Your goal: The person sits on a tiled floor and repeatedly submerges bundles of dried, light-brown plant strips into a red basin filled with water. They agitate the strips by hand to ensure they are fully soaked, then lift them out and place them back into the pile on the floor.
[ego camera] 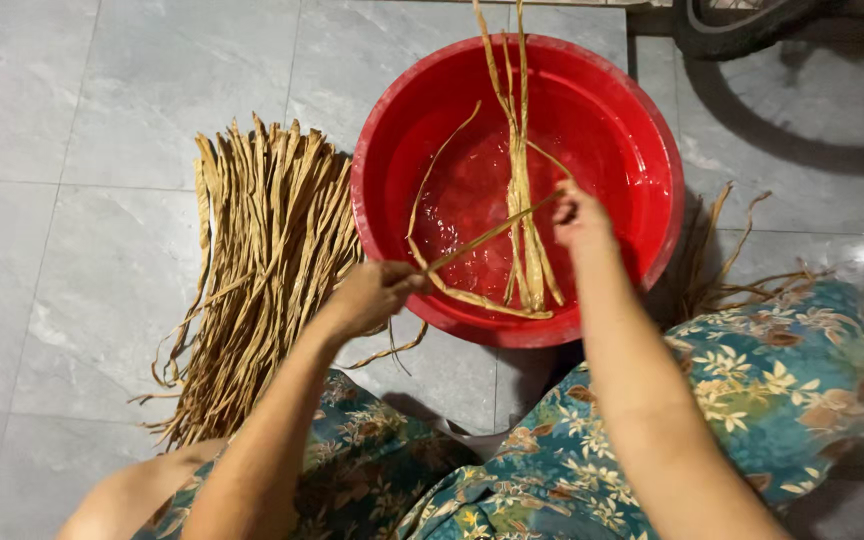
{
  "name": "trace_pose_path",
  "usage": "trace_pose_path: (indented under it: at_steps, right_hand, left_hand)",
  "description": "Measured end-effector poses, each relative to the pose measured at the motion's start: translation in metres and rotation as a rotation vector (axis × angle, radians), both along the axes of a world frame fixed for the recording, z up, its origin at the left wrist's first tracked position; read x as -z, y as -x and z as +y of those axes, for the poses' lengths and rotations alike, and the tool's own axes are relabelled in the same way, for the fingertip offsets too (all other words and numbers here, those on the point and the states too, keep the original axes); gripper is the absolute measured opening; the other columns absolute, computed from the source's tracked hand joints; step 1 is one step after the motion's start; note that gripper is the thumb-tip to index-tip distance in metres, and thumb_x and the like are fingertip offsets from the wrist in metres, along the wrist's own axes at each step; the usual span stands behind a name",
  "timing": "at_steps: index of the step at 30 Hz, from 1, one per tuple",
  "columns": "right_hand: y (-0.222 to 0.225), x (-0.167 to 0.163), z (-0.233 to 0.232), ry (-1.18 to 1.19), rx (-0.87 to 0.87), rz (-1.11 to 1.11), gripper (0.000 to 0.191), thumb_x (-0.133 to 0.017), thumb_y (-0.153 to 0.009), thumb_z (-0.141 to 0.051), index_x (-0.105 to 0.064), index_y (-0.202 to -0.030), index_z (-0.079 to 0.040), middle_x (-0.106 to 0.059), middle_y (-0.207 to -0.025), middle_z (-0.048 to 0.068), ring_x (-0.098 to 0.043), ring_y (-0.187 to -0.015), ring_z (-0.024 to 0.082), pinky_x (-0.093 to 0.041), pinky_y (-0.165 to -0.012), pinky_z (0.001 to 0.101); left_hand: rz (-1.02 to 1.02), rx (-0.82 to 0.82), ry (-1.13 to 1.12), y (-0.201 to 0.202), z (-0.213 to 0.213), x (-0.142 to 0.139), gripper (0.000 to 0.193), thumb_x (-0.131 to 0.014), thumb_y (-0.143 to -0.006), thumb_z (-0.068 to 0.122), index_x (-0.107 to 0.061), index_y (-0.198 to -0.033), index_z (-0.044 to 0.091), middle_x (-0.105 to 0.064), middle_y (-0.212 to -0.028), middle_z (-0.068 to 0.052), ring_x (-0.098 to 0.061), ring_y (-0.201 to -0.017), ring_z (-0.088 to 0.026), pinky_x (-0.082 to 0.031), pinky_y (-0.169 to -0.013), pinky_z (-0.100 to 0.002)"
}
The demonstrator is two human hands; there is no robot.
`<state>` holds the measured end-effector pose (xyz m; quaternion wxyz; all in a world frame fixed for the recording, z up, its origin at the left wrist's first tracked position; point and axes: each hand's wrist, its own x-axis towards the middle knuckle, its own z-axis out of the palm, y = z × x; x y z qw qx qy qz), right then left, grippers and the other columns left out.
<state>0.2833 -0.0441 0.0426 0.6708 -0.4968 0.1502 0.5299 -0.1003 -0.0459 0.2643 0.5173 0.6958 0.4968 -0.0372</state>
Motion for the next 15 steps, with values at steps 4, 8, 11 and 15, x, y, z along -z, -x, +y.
trace_pose_path:
  at_steps: [4,8,11,15]
  right_hand:
    - [-0.054,-0.010,-0.007,0.001,0.125,0.034,0.010,-0.079,-0.095,-0.012,-0.069,-0.092,-0.012,-0.062,-0.071,-0.002,-0.049,-0.053,0.005,-0.036,-0.047,0.0174]
    - [-0.070,-0.011,-0.014,-0.145,0.342,-0.007,0.016,-0.072,-0.099,-0.025,-0.073,-0.094,-0.009,-0.060,-0.071,-0.002,-0.053,-0.056,0.010,-0.045,-0.051,0.0247]
    - [-0.049,-0.013,-0.015,-0.325,0.307,-0.077,0.027,-0.057,-0.105,-0.030,-0.072,-0.102,-0.008,-0.071,-0.084,0.008,-0.063,-0.068,0.017,-0.054,-0.061,0.0301]
    - [0.042,-0.003,-0.009,0.006,-0.806,-0.701,0.027,-0.063,-0.096,-0.027,-0.077,-0.089,-0.006,-0.079,-0.104,0.000,-0.064,-0.072,0.013,-0.053,-0.055,0.0300]
  left_hand:
    - [0.054,-0.105,0.057,0.036,0.011,-0.037,0.033,-0.055,-0.102,0.033,-0.079,-0.108,0.011,-0.059,-0.065,-0.003,-0.044,-0.055,-0.012,-0.038,-0.050,-0.028]
    - [-0.019,-0.204,0.117,0.047,0.015,-0.027,0.038,-0.051,-0.104,0.032,-0.080,-0.112,0.009,-0.059,-0.062,-0.001,-0.042,-0.053,-0.010,-0.036,-0.048,-0.027]
    - [-0.290,-0.450,0.126,0.048,0.023,-0.001,0.032,-0.050,-0.102,0.025,-0.069,-0.124,0.012,-0.060,-0.063,0.001,-0.048,-0.053,-0.009,-0.039,-0.047,-0.025]
    - [-0.527,-0.550,0.200,0.049,0.037,0.039,0.029,-0.055,-0.108,0.028,-0.063,-0.110,0.000,-0.060,-0.066,-0.005,-0.045,-0.051,-0.011,-0.034,-0.044,-0.026]
